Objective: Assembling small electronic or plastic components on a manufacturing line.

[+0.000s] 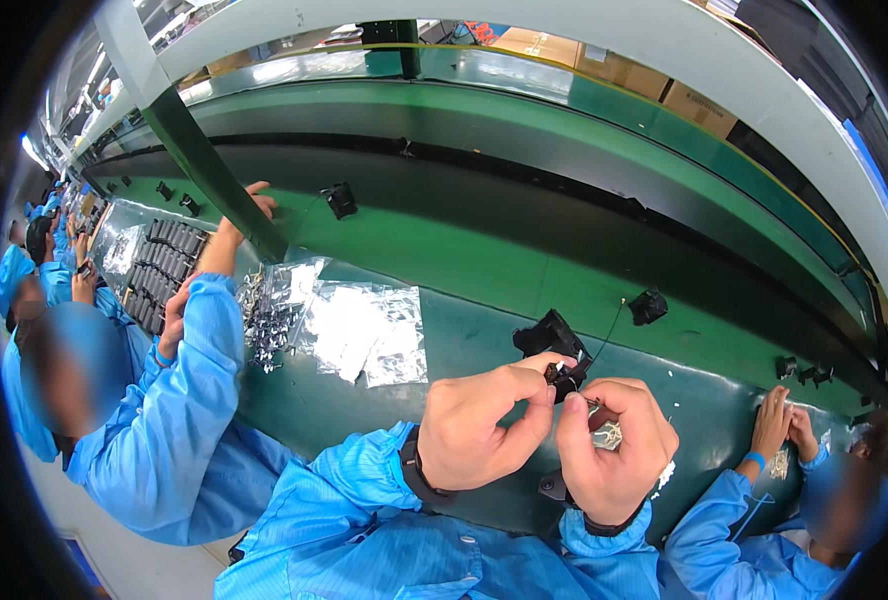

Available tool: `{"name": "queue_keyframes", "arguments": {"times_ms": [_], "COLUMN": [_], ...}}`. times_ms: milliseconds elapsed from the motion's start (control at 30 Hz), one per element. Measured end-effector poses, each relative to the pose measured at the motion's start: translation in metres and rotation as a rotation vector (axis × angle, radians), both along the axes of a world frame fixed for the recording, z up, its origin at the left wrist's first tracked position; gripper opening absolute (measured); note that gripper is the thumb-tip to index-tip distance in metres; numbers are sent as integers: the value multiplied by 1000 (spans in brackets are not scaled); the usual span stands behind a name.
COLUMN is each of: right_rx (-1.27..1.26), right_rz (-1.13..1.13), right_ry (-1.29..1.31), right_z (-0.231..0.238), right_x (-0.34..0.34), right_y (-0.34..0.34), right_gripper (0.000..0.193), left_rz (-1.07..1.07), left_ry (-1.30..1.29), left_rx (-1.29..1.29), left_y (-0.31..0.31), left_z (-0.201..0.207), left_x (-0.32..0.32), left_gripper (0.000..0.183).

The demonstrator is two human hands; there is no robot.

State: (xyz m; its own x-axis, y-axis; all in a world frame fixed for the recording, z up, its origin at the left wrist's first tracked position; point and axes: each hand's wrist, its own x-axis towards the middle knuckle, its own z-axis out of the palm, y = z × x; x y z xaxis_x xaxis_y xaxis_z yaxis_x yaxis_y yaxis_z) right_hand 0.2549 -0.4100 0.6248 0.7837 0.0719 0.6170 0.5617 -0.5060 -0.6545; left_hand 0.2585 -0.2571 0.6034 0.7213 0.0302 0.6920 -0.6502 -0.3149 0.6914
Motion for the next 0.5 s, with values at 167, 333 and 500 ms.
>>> {"name": "queue_keyframes", "arguments": {"times_ms": [167, 333, 500], "right_rx": [-61, -74, -58], "right_rz": [43, 56, 35], "right_ry": [-68, -53, -41], "right_z": [-1, 2, 1], "right_x": [-1, -3, -4], "right_y": [1, 0, 3], "right_gripper": [20, 20, 20], "left_rz": [29, 40, 35], "left_ry": [50, 45, 41], "left_rx": [29, 37, 43], "left_y": [3, 6, 7], "left_z": [-2, -3, -4], "left_x": [-2, -2, -2], "left_gripper": [16, 16, 17]}}
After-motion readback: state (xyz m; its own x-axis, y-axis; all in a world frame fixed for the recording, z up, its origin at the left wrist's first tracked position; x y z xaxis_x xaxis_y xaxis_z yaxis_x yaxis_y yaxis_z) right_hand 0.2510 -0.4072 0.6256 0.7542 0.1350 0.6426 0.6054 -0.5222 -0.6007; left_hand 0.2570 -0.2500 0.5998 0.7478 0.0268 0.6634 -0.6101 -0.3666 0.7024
